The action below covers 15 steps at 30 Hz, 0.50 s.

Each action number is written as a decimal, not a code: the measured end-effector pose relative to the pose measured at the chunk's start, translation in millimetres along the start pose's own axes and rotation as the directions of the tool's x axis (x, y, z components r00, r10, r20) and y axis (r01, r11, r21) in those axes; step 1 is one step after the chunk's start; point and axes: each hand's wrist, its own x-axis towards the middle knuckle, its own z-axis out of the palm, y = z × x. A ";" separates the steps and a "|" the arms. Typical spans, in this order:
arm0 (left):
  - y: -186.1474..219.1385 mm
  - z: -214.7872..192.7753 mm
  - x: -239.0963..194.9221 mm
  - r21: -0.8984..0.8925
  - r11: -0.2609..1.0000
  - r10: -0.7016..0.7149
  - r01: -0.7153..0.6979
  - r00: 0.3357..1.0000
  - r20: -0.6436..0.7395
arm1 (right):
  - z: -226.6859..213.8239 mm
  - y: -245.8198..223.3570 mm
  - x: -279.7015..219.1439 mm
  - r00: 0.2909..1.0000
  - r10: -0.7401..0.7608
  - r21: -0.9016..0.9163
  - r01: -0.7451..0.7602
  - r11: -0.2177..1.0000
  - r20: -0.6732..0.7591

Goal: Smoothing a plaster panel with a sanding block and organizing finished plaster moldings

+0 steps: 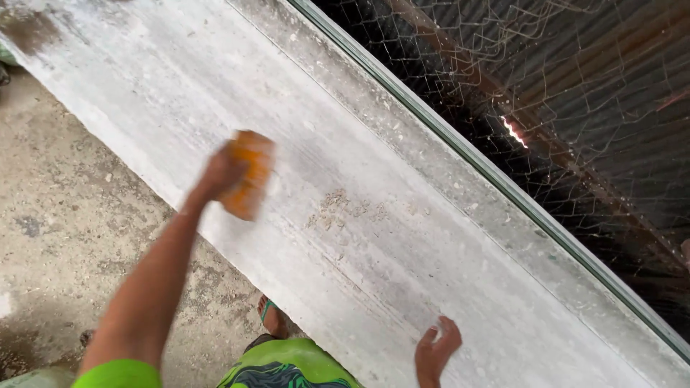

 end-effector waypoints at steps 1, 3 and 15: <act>-23.9 -26.1 0.1 0.055 0.999 0.004 -0.001 0.998 -0.058 | -5.1 12.2 -0.6 0.996 0.088 -0.056 -0.089 0.994 -0.012; 19.4 -68.9 -29.7 -0.165 0.980 -0.129 0.115 0.989 -0.075 | -14.7 16.9 -4.6 0.968 0.251 -0.049 -0.250 0.967 0.009; 280.6 250.5 -89.7 -0.190 0.977 0.037 0.097 0.800 0.599 | -9.6 18.6 -5.8 0.978 0.207 -0.193 -0.207 0.959 -0.024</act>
